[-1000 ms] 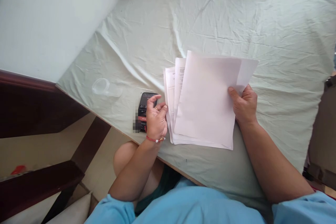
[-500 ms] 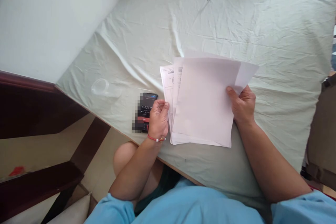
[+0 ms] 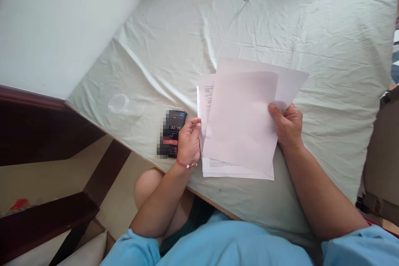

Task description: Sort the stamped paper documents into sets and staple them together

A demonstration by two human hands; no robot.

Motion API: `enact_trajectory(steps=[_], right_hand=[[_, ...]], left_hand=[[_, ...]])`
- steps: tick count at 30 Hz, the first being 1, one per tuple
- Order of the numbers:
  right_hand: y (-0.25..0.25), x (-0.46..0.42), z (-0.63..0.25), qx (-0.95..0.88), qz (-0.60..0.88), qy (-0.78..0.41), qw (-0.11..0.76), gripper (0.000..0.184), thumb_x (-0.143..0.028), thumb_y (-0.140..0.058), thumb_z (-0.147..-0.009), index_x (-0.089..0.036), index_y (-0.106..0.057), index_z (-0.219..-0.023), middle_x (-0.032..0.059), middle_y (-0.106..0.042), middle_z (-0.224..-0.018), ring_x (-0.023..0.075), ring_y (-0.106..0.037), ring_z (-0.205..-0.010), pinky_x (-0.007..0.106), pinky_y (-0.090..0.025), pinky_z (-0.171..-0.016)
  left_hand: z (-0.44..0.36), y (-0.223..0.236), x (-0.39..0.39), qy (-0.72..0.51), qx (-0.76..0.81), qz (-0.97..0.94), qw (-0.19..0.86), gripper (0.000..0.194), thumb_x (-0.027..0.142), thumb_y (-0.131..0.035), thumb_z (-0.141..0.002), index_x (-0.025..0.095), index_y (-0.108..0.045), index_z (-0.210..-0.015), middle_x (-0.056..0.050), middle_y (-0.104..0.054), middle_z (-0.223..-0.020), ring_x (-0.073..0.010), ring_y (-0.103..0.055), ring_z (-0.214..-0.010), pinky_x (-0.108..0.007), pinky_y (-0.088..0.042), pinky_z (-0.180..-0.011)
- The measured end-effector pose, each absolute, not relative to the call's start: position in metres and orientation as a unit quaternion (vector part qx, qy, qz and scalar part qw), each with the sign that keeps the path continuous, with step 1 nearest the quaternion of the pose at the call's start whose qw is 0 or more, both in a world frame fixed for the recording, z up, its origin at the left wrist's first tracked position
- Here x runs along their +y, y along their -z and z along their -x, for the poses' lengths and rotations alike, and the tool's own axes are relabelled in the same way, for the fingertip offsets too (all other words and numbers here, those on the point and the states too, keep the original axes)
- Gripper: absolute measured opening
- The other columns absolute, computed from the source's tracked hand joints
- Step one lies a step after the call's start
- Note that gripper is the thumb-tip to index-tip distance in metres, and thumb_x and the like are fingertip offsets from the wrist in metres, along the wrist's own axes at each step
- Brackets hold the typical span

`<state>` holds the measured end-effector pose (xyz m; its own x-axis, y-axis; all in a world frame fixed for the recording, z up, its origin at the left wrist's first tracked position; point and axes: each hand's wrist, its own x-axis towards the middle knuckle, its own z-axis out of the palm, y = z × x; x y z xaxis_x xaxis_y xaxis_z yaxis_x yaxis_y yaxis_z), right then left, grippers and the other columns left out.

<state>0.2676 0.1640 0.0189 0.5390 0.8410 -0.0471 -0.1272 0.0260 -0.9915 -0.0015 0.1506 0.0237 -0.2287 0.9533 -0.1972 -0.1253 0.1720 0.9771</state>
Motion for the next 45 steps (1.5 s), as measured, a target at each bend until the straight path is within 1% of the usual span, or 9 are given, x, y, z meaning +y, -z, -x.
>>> enact_trajectory(steps=[3,11,16,20,23,26,35,39,45], right_hand=[[-0.018,0.164,-0.268,-0.304,0.585,-0.373,0.652,0.044,-0.047,-0.097,-0.064,-0.017,-0.074,-0.088,0.0042,-0.074,-0.086,0.0144,-0.062,-0.071,0.028,-0.054,-0.068],[-0.014,0.165,-0.267,-0.321,0.536,-0.393,0.675,0.048,-0.039,-0.095,-0.072,-0.021,-0.077,-0.113,0.0054,-0.08,-0.11,0.0127,-0.07,-0.082,0.024,-0.057,-0.073],[-0.011,0.165,-0.269,-0.314,0.574,-0.389,0.649,0.051,-0.041,-0.097,-0.065,-0.018,-0.078,-0.106,0.0043,-0.08,-0.097,0.0139,-0.069,-0.073,0.026,-0.057,-0.065],[-0.008,0.168,-0.268,-0.298,0.58,-0.346,0.675,0.044,-0.04,-0.096,-0.066,-0.016,-0.077,-0.097,0.0043,-0.079,-0.094,0.0129,-0.068,-0.075,0.026,-0.057,-0.07],[-0.009,0.172,-0.266,-0.285,0.57,-0.303,0.708,0.041,-0.039,-0.095,-0.065,-0.015,-0.076,-0.093,0.0057,-0.079,-0.097,0.0147,-0.07,-0.082,0.03,-0.059,-0.082],[-0.012,0.172,-0.266,-0.285,0.573,-0.296,0.709,0.041,-0.038,-0.094,-0.064,-0.014,-0.077,-0.093,0.0074,-0.079,-0.099,0.0162,-0.07,-0.083,0.032,-0.06,-0.082],[-0.025,0.167,-0.274,-0.266,0.605,-0.359,0.659,0.044,-0.04,-0.099,-0.053,-0.014,-0.079,-0.082,0.0083,-0.079,-0.093,0.0159,-0.069,-0.077,0.03,-0.06,-0.076],[-0.023,0.167,-0.272,-0.274,0.6,-0.363,0.658,0.045,-0.041,-0.099,-0.055,-0.014,-0.08,-0.085,0.0081,-0.079,-0.096,0.0157,-0.07,-0.079,0.029,-0.06,-0.08],[-0.021,0.166,-0.271,-0.273,0.593,-0.358,0.667,0.039,-0.039,-0.096,-0.06,-0.014,-0.081,-0.086,0.008,-0.08,-0.096,0.0154,-0.069,-0.076,0.028,-0.059,-0.071]], left_hand=[[0.0,-0.027,0.149,-0.519,0.56,-0.354,0.54,0.031,0.05,-0.079,-0.085,0.02,-0.076,-0.095,-0.002,-0.075,-0.093,-0.0204,-0.069,-0.094,-0.029,-0.052,-0.087],[0.001,-0.02,0.151,-0.512,0.601,-0.326,0.521,0.045,0.053,-0.096,-0.066,0.017,-0.07,-0.076,0.004,-0.065,-0.068,-0.0115,-0.054,-0.064,-0.024,-0.045,-0.064],[0.002,-0.019,0.153,-0.522,0.605,-0.313,0.513,0.059,0.056,-0.102,-0.056,0.017,-0.06,-0.071,0.006,-0.057,-0.064,-0.0091,-0.049,-0.061,-0.022,-0.042,-0.061],[0.002,-0.02,0.153,-0.537,0.559,-0.323,0.542,0.058,0.065,-0.095,-0.068,0.019,-0.062,-0.083,0.003,-0.065,-0.074,-0.0122,-0.058,-0.069,-0.023,-0.046,-0.065],[0.002,-0.019,0.153,-0.549,0.52,-0.351,0.552,0.054,0.063,-0.092,-0.075,0.021,-0.062,-0.09,0.002,-0.07,-0.082,-0.0143,-0.065,-0.078,-0.024,-0.051,-0.074],[0.002,-0.018,0.153,-0.544,0.52,-0.363,0.55,0.052,0.062,-0.089,-0.08,0.022,-0.06,-0.094,0.002,-0.071,-0.079,-0.0158,-0.068,-0.076,-0.025,-0.052,-0.072],[0.007,-0.024,0.152,-0.512,0.569,-0.354,0.537,0.072,0.059,-0.093,-0.077,0.021,-0.056,-0.125,0.003,-0.069,-0.072,-0.0174,-0.067,-0.061,-0.026,-0.051,-0.059],[0.007,-0.019,0.151,-0.489,0.571,-0.369,0.547,0.058,0.064,-0.088,-0.079,0.018,-0.065,-0.107,0.003,-0.066,-0.069,-0.0146,-0.06,-0.059,-0.024,-0.047,-0.058],[0.006,-0.016,0.152,-0.496,0.57,-0.411,0.51,0.046,0.063,-0.08,-0.088,0.019,-0.067,-0.089,0.001,-0.062,-0.076,-0.0139,-0.056,-0.071,-0.024,-0.046,-0.067]])
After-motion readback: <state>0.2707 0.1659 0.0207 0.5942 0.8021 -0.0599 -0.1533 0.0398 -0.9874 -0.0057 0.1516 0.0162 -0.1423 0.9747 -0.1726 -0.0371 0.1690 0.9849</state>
